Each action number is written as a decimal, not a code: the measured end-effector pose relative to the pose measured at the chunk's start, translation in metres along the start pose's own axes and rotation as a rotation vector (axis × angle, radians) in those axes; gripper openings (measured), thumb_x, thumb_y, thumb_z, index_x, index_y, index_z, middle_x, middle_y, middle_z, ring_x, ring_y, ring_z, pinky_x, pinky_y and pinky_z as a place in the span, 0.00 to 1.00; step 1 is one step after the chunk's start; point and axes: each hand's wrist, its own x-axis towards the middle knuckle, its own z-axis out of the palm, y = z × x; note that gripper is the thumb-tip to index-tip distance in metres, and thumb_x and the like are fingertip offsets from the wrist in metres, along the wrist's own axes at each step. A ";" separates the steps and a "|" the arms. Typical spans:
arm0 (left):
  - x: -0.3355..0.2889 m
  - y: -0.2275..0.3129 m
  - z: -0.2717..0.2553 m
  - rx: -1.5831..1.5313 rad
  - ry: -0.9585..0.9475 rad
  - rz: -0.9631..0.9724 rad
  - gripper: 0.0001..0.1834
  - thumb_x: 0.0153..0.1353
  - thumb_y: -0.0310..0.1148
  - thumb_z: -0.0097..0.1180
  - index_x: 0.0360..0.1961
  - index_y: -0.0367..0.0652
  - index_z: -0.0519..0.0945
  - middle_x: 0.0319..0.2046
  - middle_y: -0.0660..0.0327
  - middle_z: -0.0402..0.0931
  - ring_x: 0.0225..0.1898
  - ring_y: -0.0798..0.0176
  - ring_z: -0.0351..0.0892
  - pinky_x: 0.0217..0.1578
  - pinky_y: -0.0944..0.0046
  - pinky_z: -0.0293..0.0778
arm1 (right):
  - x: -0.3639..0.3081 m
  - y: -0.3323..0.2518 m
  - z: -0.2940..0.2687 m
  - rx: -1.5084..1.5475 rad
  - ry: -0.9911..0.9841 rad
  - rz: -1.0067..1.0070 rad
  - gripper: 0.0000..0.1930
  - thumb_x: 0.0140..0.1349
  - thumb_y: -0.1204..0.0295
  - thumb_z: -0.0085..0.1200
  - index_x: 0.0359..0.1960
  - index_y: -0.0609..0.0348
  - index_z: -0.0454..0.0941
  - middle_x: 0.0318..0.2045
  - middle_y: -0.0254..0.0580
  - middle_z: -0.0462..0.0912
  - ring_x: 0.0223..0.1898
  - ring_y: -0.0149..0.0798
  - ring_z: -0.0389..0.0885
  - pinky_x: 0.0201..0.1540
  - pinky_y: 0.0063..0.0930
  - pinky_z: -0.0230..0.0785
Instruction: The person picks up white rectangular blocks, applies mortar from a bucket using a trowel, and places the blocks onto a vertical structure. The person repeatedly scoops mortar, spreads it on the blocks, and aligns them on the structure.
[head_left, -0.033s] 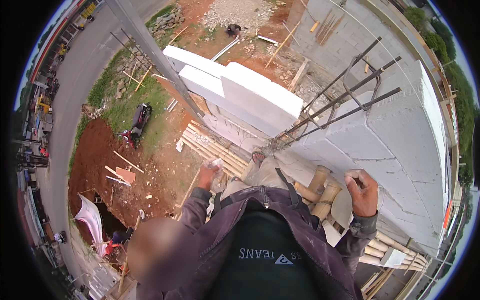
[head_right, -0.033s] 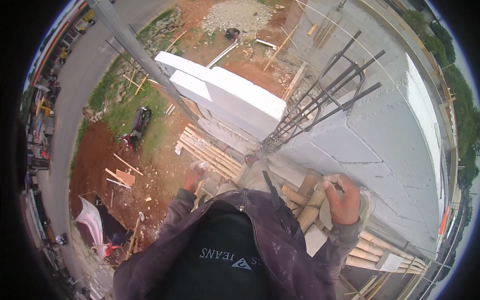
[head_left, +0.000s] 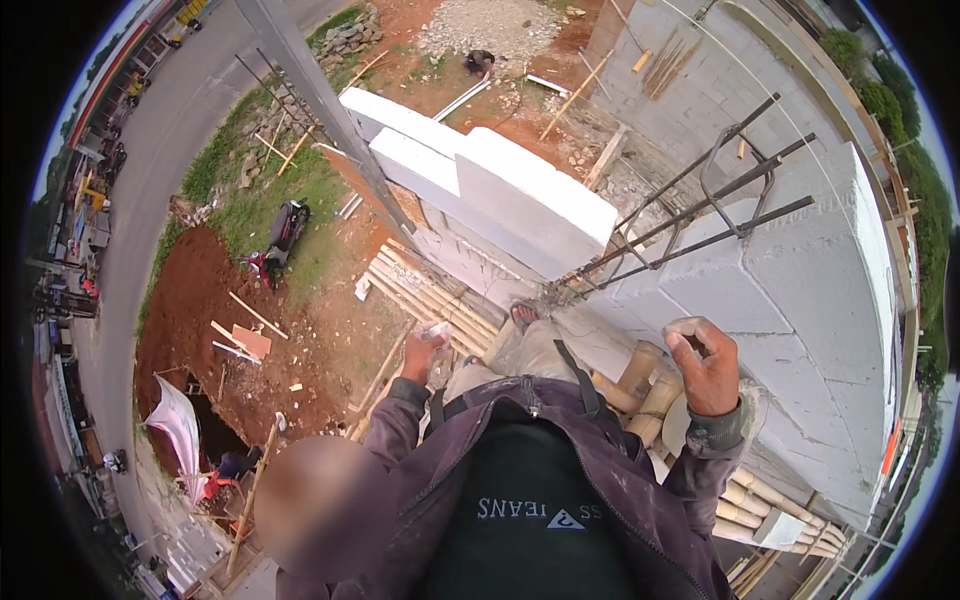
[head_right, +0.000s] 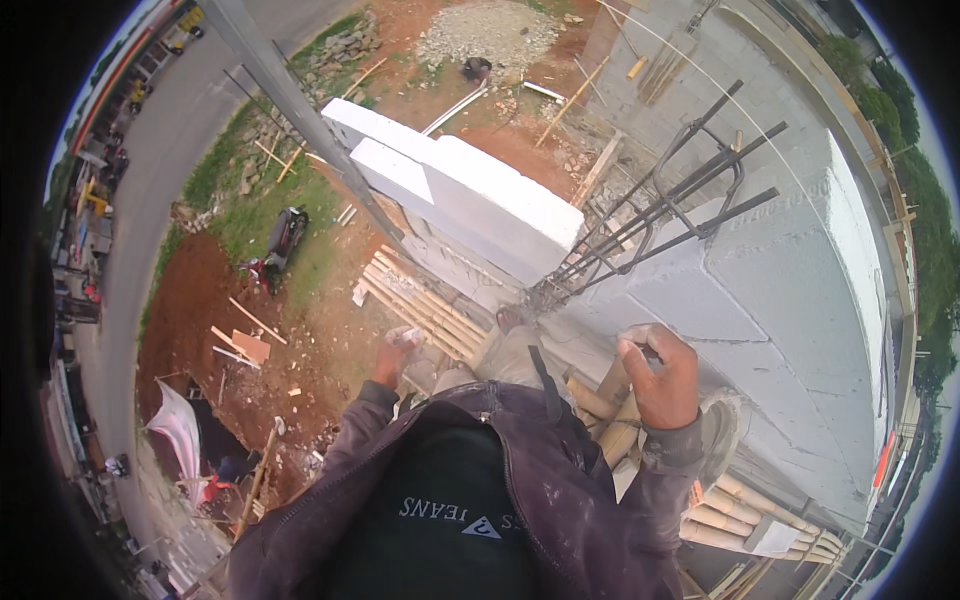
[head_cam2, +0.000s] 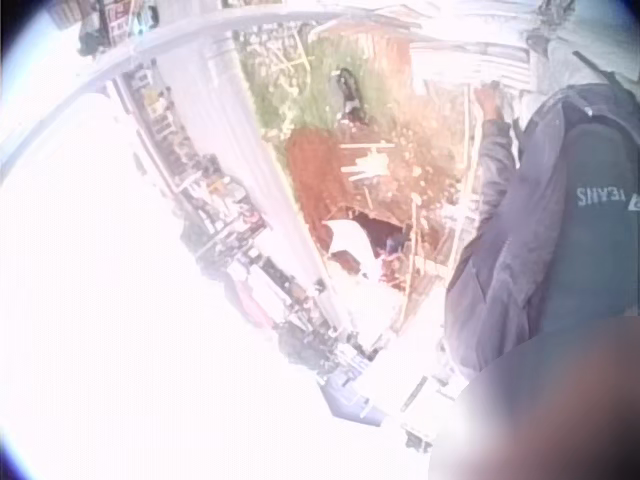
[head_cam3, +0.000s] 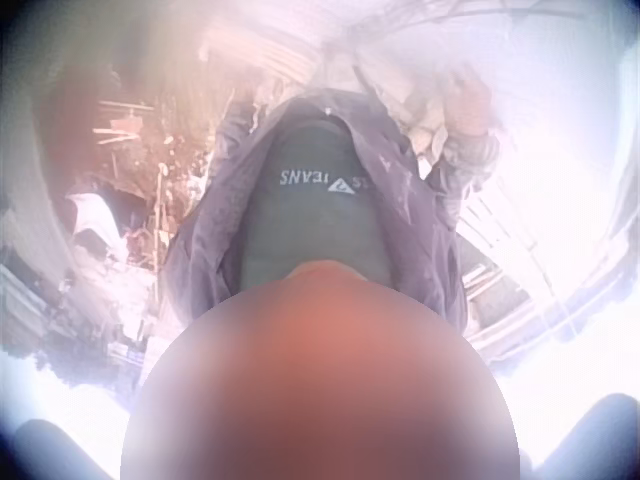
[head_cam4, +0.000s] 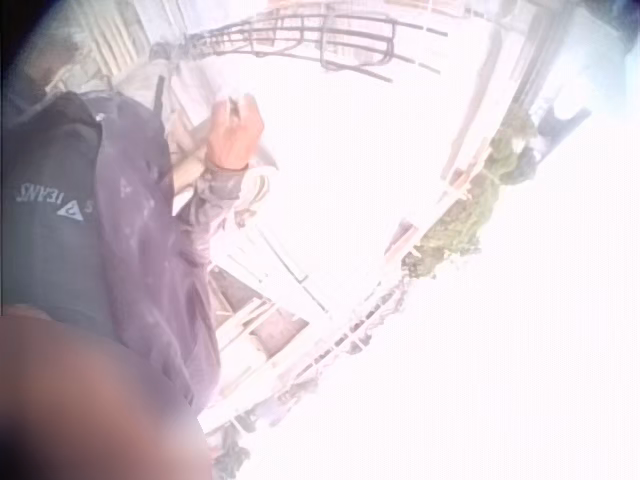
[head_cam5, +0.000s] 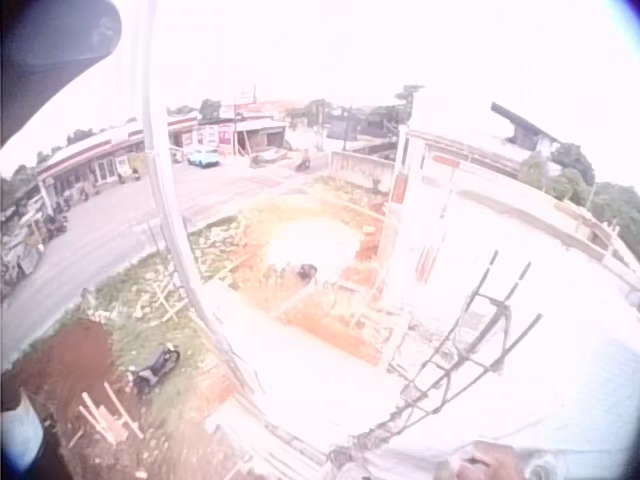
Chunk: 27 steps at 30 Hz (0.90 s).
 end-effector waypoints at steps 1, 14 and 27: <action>0.003 -0.003 0.005 -0.046 0.025 0.001 0.25 0.59 0.20 0.60 0.59 0.36 0.70 0.46 0.52 0.78 0.43 0.57 0.81 0.34 0.58 0.84 | 0.049 -0.011 0.031 0.033 -0.082 -0.125 0.07 0.60 0.75 0.57 0.35 0.68 0.81 0.29 0.44 0.82 0.32 0.34 0.80 0.39 0.27 0.71; -0.036 -0.008 0.041 -0.549 0.508 0.390 0.24 0.61 0.24 0.58 0.59 0.37 0.72 0.48 0.55 0.76 0.45 0.60 0.78 0.40 0.63 0.82 | 0.528 -0.023 0.330 -0.320 -0.408 -0.691 0.07 0.58 0.70 0.60 0.32 0.62 0.82 0.28 0.42 0.83 0.31 0.42 0.82 0.36 0.36 0.75; -0.019 -0.057 0.066 -0.672 0.682 -0.007 0.25 0.65 0.29 0.55 0.62 0.37 0.68 0.44 0.59 0.73 0.40 0.63 0.78 0.37 0.63 0.82 | 0.488 0.107 0.405 -0.522 -0.703 -1.152 0.35 0.65 0.55 0.52 0.66 0.67 0.60 0.69 0.56 0.56 0.72 0.55 0.51 0.73 0.47 0.46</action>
